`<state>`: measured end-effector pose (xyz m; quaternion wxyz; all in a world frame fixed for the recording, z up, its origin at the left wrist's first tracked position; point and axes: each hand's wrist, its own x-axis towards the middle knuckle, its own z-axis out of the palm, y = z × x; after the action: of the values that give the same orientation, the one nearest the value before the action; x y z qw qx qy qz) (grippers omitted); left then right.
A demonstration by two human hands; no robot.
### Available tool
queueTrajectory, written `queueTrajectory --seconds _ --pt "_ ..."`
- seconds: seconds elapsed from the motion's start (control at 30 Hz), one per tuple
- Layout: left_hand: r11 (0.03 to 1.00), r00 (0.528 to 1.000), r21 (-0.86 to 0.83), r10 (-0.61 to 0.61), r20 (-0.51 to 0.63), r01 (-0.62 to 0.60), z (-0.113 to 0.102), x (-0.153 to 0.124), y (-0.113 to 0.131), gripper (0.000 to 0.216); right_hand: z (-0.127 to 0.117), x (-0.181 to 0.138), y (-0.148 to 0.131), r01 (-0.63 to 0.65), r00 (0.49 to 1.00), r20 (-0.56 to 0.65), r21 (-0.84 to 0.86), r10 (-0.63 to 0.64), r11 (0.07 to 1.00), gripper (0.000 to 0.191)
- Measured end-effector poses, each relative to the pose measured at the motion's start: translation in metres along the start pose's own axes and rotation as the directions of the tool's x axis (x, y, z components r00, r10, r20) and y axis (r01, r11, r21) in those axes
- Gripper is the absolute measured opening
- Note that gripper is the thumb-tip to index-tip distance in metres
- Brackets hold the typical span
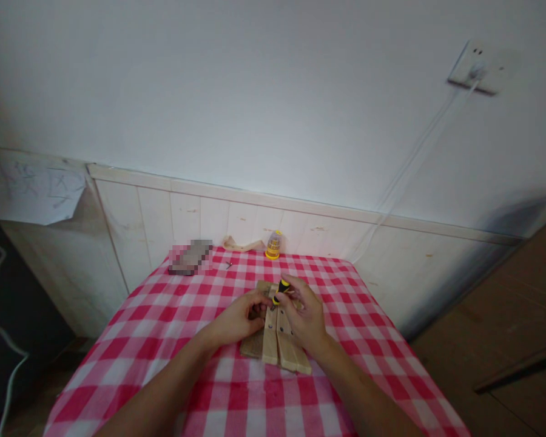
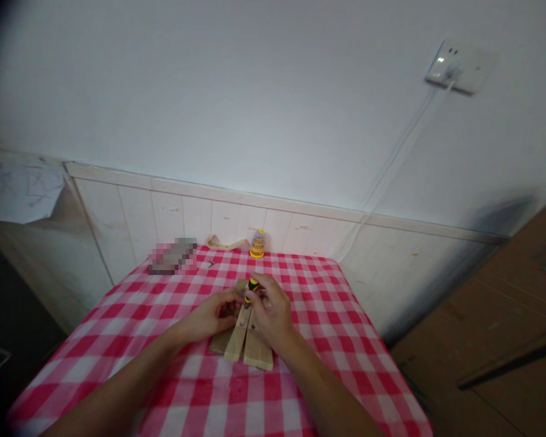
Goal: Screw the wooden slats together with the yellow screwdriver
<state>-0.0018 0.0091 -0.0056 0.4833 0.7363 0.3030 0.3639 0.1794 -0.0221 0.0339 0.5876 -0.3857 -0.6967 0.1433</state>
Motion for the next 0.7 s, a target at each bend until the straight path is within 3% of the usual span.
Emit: queueTrajectory --seconds 0.37,0.57,0.7 --pt "0.999 1.000 -0.041 -0.022 0.006 0.022 0.001 -0.001 0.002 0.041 0.003 -0.002 0.015 -0.036 0.990 -0.133 0.038 0.040 0.999 0.028" --pt "1.000 1.000 -0.026 -0.006 0.002 0.006 0.000 0.000 0.001 0.041 0.000 -0.008 0.007 0.048 0.998 -0.040 -0.025 -0.049 0.999 0.031" --pt "0.999 1.000 -0.039 -0.012 0.012 0.012 0.000 0.000 0.000 0.040 0.000 -0.010 0.002 0.026 1.000 -0.005 0.018 -0.026 0.999 0.034"
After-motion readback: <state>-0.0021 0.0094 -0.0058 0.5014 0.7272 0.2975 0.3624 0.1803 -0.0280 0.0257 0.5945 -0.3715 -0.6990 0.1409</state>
